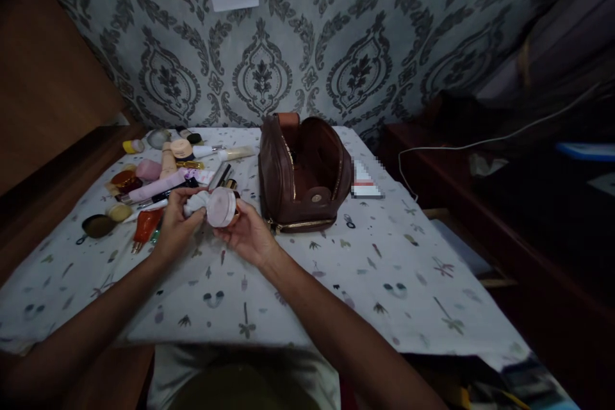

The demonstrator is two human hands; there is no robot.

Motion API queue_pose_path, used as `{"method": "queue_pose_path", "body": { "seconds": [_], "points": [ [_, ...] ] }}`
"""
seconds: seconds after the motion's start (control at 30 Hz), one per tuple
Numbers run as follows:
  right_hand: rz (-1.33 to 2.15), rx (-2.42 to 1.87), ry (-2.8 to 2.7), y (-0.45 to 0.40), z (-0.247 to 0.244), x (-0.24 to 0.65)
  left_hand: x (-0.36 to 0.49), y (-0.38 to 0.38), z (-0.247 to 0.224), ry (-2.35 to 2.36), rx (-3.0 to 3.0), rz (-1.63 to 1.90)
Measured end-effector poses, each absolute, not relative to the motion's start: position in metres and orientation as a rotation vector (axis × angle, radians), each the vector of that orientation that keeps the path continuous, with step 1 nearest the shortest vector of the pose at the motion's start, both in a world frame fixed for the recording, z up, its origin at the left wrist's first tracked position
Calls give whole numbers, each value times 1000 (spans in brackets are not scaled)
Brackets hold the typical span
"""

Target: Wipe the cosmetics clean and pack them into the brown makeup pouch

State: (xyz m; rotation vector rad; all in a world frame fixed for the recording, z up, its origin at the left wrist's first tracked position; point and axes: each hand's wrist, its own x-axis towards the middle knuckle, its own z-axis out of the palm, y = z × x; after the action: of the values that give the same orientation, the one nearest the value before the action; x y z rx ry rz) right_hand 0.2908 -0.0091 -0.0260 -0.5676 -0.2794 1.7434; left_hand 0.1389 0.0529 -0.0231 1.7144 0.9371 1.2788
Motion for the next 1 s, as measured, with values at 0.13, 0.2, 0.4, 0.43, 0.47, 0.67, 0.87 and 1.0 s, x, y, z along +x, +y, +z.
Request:
{"method": "queue_pose_path", "body": {
  "seconds": [0.13,0.2,0.4,0.43,0.47,0.67,0.87,1.0],
  "points": [
    [1694,-635,-355,-9,-29,289,136,57,-23,945,1602,1210],
    [1656,-649,-448,-9,-30,288,134,60,-23,941,1582,1160],
    [1613,-668,-583,-10,-30,282,129,62,-22,974,1679,1149],
    [1608,-684,-576,-11,-30,282,129,61,-21,972,1690,1153],
    [1601,-702,-570,-11,-31,281,129,60,-20,967,1695,1156],
    [1596,-780,-581,-10,-32,281,129,51,-9,886,1795,1201],
    [1571,-796,-599,-10,-34,279,127,45,-1,705,1827,1232],
    [1548,-801,-640,-13,-31,278,129,46,2,778,1590,1348]
  ]
}}
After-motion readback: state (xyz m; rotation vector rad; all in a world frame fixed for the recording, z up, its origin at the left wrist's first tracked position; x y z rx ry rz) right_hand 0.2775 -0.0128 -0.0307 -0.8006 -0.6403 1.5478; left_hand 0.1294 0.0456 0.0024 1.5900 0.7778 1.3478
